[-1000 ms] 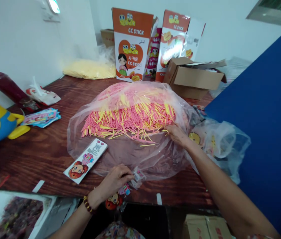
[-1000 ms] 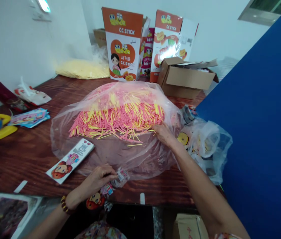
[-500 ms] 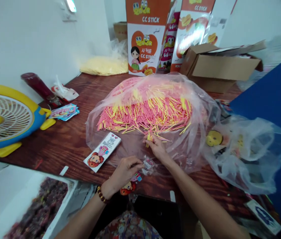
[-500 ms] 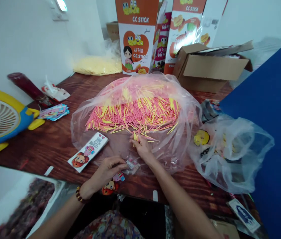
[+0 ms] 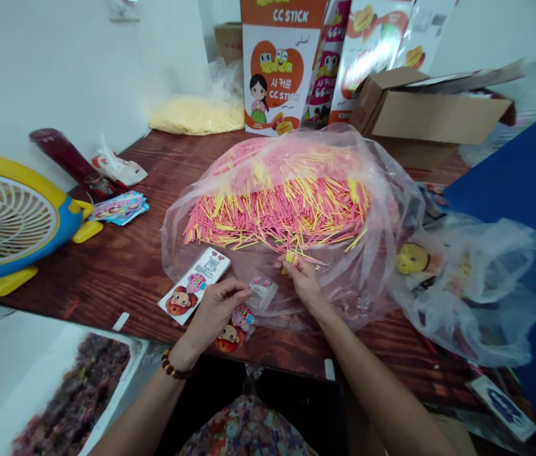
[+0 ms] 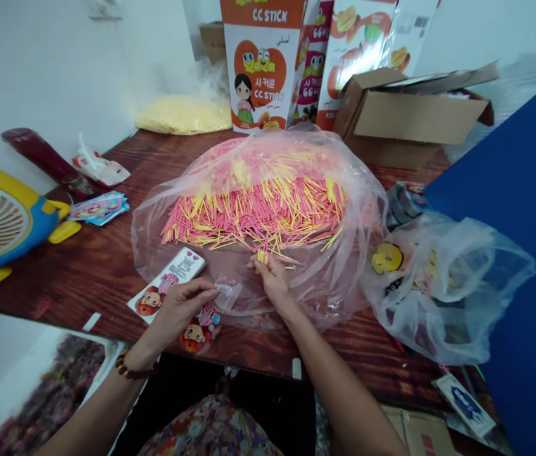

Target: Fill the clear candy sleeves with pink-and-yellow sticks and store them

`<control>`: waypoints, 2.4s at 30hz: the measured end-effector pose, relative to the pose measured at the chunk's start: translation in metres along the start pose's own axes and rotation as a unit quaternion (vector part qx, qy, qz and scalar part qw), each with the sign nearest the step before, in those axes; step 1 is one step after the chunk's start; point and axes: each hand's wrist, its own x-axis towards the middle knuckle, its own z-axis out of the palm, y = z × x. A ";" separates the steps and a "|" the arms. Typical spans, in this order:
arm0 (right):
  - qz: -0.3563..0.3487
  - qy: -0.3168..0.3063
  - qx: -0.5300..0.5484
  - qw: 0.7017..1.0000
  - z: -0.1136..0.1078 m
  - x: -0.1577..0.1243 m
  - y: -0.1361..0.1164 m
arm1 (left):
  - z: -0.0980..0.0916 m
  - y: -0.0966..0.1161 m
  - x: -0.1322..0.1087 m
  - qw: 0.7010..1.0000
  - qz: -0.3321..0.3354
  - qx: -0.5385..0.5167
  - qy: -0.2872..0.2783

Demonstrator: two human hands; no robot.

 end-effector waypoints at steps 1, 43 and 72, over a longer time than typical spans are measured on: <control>0.010 0.006 0.048 0.999 0.001 0.000 -0.006 | 0.001 0.000 0.001 1.000 0.001 -0.004 0.001; -0.154 -0.098 -0.141 0.973 -0.011 -0.013 -0.109 | 0.005 0.034 0.031 0.974 0.147 -0.147 0.089; -0.029 -0.074 0.036 0.996 0.009 0.007 -0.088 | 0.009 0.025 0.038 0.966 0.036 -0.256 0.020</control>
